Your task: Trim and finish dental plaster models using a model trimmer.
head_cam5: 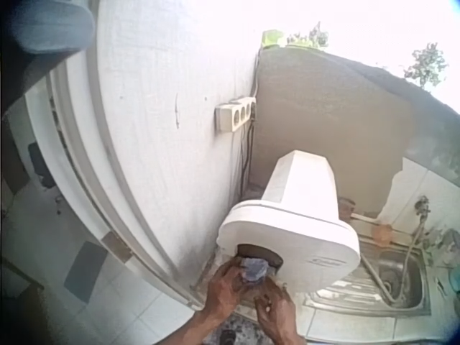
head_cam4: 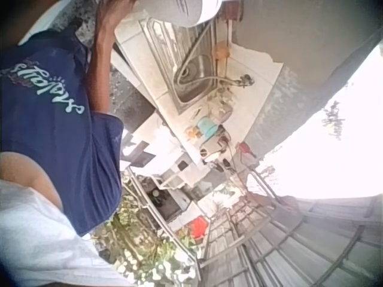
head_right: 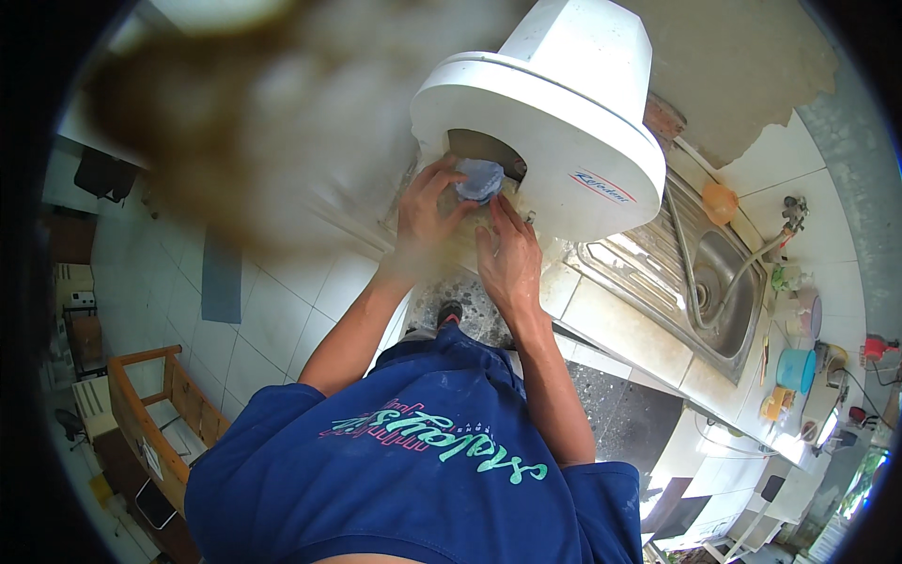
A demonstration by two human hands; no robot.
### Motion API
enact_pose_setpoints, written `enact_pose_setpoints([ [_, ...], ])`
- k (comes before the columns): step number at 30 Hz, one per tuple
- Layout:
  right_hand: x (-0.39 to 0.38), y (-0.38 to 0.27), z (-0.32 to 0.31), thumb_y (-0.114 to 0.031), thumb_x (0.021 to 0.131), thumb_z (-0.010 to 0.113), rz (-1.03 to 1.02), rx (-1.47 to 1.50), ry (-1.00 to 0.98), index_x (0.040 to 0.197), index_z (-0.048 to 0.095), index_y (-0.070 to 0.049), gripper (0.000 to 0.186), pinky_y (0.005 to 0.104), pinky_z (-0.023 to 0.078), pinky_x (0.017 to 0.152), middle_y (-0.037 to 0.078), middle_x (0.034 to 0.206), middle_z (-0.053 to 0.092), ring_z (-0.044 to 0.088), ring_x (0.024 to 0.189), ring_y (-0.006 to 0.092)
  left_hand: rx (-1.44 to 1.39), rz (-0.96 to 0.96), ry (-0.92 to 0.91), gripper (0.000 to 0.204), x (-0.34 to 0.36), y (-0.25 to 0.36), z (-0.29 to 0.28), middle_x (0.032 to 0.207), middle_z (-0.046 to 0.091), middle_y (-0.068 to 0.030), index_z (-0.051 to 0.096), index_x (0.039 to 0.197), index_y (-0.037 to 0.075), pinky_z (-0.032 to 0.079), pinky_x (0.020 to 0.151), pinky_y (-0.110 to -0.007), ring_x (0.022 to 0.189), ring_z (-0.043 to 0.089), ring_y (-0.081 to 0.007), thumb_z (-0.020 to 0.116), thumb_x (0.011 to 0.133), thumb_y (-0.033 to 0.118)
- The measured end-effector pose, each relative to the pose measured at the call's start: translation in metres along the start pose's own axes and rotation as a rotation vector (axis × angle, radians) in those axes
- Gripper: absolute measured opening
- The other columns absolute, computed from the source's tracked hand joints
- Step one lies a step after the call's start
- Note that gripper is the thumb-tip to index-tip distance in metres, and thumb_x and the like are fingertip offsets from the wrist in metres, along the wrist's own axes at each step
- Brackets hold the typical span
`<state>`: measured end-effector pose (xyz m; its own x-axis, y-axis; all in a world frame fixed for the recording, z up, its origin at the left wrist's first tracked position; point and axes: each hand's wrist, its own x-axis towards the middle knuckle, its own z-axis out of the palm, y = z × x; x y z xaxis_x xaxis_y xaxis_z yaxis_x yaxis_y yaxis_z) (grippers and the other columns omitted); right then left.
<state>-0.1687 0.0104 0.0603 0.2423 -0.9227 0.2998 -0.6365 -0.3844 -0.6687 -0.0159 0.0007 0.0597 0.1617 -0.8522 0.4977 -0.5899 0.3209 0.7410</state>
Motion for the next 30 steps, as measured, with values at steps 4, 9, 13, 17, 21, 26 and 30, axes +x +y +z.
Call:
enact_pose_setpoints([
  [4, 0.001, 0.000, -0.002, -0.009, 0.085, 0.056, 0.045, 0.002, -0.037, 0.127, 0.055, 0.000, 0.043, 0.0339, 0.053, 0.067, 0.020, 0.127, 0.057, 0.064, 0.079, 0.0275, -0.025, -0.033, -0.046, 0.038, 0.001, 0.003, -0.001, 0.109, 0.060, -0.0181, 0.060, 0.103, 0.003, 0.053, 0.080, -0.039, 0.097, 0.062, -0.0366, 0.078, 0.069, 0.004],
  [9, 0.003, 0.002, -0.003, -0.005, 0.083, 0.052, 0.019, -0.002, -0.021, 0.128, 0.056, -0.002, 0.045, 0.0348, 0.052, 0.069, 0.019, 0.122, 0.060, 0.063, 0.079, 0.0289, -0.021, -0.020, -0.015, 0.038, 0.000, 0.004, 0.002, 0.107, 0.059, -0.0173, 0.060, 0.102, 0.003, 0.052, 0.076, -0.039, 0.092, 0.062, -0.0356, 0.079, 0.069, 0.004],
  [13, 0.006, -0.004, -0.007, -0.005, 0.079, 0.049, 0.127, 0.066, -0.086, 0.124, 0.056, 0.005, 0.046, 0.0413, 0.048, 0.087, 0.021, 0.128, 0.055, 0.059, 0.096, 0.0367, -0.001, -0.025, -0.002, 0.039, 0.001, 0.006, 0.002, 0.103, 0.058, -0.0162, 0.060, 0.101, 0.004, 0.052, 0.073, -0.038, 0.088, 0.063, -0.0329, 0.080, 0.068, 0.004],
  [17, 0.007, -0.004, -0.010, -0.004, 0.076, 0.050, 0.135, 0.068, -0.088, 0.124, 0.056, 0.005, 0.049, 0.0403, 0.049, 0.084, 0.021, 0.128, 0.056, 0.059, 0.091, 0.0349, 0.002, -0.040, 0.000, 0.040, -0.001, 0.008, 0.004, 0.104, 0.057, -0.0161, 0.060, 0.101, 0.003, 0.051, 0.072, -0.038, 0.087, 0.062, -0.0319, 0.080, 0.067, 0.003],
  [21, 0.007, -0.002, -0.010, -0.003, 0.075, 0.050, 0.145, 0.081, -0.080, 0.124, 0.056, 0.005, 0.050, 0.0389, 0.050, 0.083, 0.020, 0.128, 0.056, 0.059, 0.089, 0.0333, 0.030, -0.027, 0.019, 0.040, -0.002, 0.011, 0.006, 0.105, 0.056, -0.0167, 0.060, 0.100, 0.002, 0.050, 0.075, -0.039, 0.092, 0.061, -0.0325, 0.081, 0.066, 0.003],
  [26, 0.008, -0.002, -0.011, -0.003, 0.075, 0.050, 0.152, 0.087, -0.094, 0.125, 0.055, 0.005, 0.050, 0.0380, 0.050, 0.081, 0.020, 0.128, 0.056, 0.059, 0.087, 0.0316, 0.034, -0.064, 0.025, 0.040, -0.004, 0.012, 0.011, 0.106, 0.054, -0.0185, 0.060, 0.100, 0.001, 0.049, 0.079, -0.040, 0.095, 0.059, -0.0337, 0.081, 0.066, 0.003],
  [30, 0.008, 0.001, -0.012, -0.003, 0.076, 0.050, 0.150, 0.095, -0.114, 0.127, 0.053, 0.006, 0.052, 0.0373, 0.050, 0.083, 0.021, 0.130, 0.054, 0.059, 0.093, 0.0319, 0.074, -0.048, 0.052, 0.039, -0.004, 0.015, 0.011, 0.109, 0.053, -0.0191, 0.060, 0.099, 0.001, 0.049, 0.078, -0.040, 0.094, 0.059, -0.0339, 0.081, 0.066, 0.004],
])
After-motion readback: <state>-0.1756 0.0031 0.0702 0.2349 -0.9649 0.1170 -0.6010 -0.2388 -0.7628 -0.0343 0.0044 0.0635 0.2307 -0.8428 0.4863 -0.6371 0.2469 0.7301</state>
